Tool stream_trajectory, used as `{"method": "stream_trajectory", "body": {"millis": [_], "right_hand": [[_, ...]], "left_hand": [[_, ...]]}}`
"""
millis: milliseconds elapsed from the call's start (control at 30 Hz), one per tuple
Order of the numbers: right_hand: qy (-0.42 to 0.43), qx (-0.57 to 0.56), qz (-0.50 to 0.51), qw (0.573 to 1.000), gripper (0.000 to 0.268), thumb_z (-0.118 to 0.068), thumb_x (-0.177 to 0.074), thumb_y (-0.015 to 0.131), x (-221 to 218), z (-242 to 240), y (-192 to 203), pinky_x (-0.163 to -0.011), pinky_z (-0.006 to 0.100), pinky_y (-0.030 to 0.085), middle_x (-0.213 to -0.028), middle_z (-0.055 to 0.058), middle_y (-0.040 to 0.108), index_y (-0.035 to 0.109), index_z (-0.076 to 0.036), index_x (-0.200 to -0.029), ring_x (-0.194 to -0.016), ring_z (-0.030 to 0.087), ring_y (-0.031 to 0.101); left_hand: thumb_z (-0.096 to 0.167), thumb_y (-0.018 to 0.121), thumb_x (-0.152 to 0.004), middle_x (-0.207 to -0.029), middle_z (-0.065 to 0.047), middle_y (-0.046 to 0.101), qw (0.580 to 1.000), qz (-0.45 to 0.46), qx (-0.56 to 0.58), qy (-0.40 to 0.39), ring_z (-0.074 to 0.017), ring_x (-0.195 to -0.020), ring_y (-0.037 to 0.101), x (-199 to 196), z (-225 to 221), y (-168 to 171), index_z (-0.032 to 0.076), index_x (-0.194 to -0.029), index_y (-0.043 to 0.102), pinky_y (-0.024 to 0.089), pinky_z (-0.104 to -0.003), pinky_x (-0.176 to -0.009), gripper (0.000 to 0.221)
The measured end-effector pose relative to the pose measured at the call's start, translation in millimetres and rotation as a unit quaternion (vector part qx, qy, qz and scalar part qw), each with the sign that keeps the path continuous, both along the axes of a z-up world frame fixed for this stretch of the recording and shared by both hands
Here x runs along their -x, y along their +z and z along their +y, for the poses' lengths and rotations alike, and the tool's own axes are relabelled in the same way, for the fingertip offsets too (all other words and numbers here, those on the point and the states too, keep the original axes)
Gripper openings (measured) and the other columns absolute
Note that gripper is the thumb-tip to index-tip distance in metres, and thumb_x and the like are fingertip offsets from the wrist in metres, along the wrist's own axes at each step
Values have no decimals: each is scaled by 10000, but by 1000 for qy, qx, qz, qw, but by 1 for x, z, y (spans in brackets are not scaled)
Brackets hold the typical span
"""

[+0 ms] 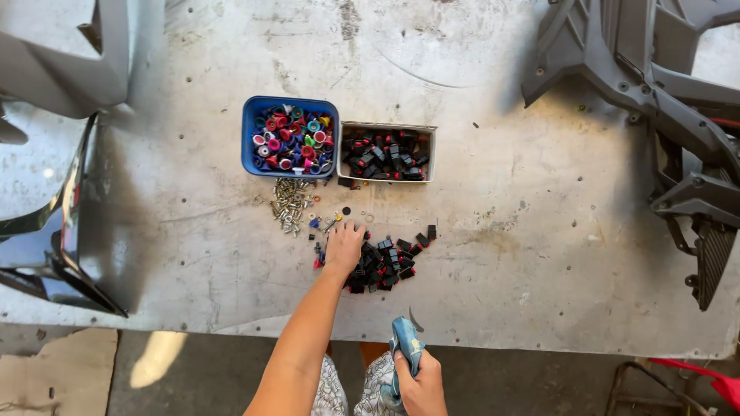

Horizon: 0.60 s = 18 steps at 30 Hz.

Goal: Sorting and cleaning small motorcycle fairing bolts and clips on a workbench.

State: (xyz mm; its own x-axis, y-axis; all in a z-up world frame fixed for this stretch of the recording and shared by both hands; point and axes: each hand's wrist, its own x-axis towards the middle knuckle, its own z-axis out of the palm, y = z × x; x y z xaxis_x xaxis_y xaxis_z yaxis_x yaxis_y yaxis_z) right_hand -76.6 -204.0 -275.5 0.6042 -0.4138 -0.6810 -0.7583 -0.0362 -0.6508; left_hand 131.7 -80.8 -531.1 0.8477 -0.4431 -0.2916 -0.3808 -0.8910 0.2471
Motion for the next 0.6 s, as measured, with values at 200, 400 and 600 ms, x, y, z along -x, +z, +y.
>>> {"method": "stream_trajectory", "body": {"millis": [200,400,600], "right_hand": [[2,-32,-34,999,167,-78,-895,660,-33,11,35,-519,323,443,-622,60,637,767,45,-926,-546,139,477],[8,69,-153,986,142,-51,-882,618,-47,39,70,-607,301,496,-800,60,693,693,24,-977,-657,149,560],[130,208,-284,927,161,8,-835,621,-49,101,126,-731,363,469,-979,102,632,668,-15,-987,-779,252,558]], "left_hand": [[88,619,-824,-1047,-150,635,997,-68,6,-33,-345,-915,620,1,-9,-17,79,-999,642,482,-465,-874,177],[111,681,-913,-903,-114,747,761,331,435,350,-165,-738,660,11,8,144,-67,-1132,714,571,-285,-679,284],[90,714,-939,-937,-93,700,509,558,552,352,-149,-812,643,74,105,313,-51,-1120,733,570,-305,-770,230]]}}
